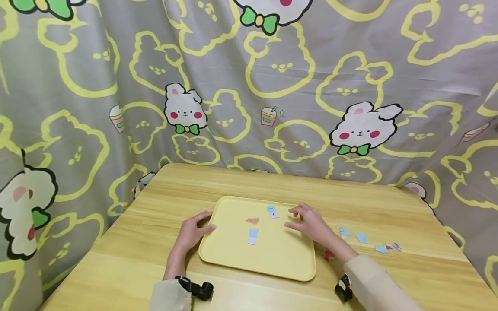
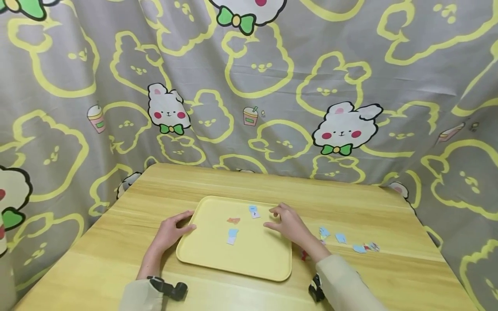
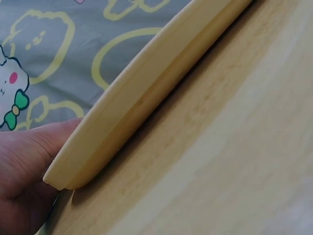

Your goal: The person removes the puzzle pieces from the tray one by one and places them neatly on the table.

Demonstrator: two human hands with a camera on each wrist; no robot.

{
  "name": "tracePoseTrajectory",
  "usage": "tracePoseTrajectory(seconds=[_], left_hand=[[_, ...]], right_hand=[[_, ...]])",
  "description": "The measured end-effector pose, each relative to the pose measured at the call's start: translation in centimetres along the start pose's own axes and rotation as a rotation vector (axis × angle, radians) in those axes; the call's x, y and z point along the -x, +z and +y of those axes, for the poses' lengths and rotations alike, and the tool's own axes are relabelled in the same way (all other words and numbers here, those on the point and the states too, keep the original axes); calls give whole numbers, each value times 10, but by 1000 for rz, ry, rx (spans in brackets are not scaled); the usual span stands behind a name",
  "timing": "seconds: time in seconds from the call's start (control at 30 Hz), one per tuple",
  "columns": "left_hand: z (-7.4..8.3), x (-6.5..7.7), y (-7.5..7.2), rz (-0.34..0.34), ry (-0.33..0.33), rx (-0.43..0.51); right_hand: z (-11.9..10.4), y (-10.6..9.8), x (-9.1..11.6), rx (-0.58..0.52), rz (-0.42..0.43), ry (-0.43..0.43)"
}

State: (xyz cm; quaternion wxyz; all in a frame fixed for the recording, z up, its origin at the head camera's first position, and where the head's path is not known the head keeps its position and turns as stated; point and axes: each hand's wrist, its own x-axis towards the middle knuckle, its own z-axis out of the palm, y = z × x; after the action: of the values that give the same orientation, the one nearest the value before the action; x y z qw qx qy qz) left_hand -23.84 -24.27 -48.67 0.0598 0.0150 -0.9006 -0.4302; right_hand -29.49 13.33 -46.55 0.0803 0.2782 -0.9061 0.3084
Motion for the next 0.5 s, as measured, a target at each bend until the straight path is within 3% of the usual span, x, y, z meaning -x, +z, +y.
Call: tracePoseTrajectory(seconds=[0.27, 0.5], left_hand=[[0, 0, 2, 13, 17, -25], [-1, -1, 1, 17, 7, -15]], right_hand=[[-3, 11, -17, 7, -83, 24], [-8, 18, -28, 44, -126, -109]])
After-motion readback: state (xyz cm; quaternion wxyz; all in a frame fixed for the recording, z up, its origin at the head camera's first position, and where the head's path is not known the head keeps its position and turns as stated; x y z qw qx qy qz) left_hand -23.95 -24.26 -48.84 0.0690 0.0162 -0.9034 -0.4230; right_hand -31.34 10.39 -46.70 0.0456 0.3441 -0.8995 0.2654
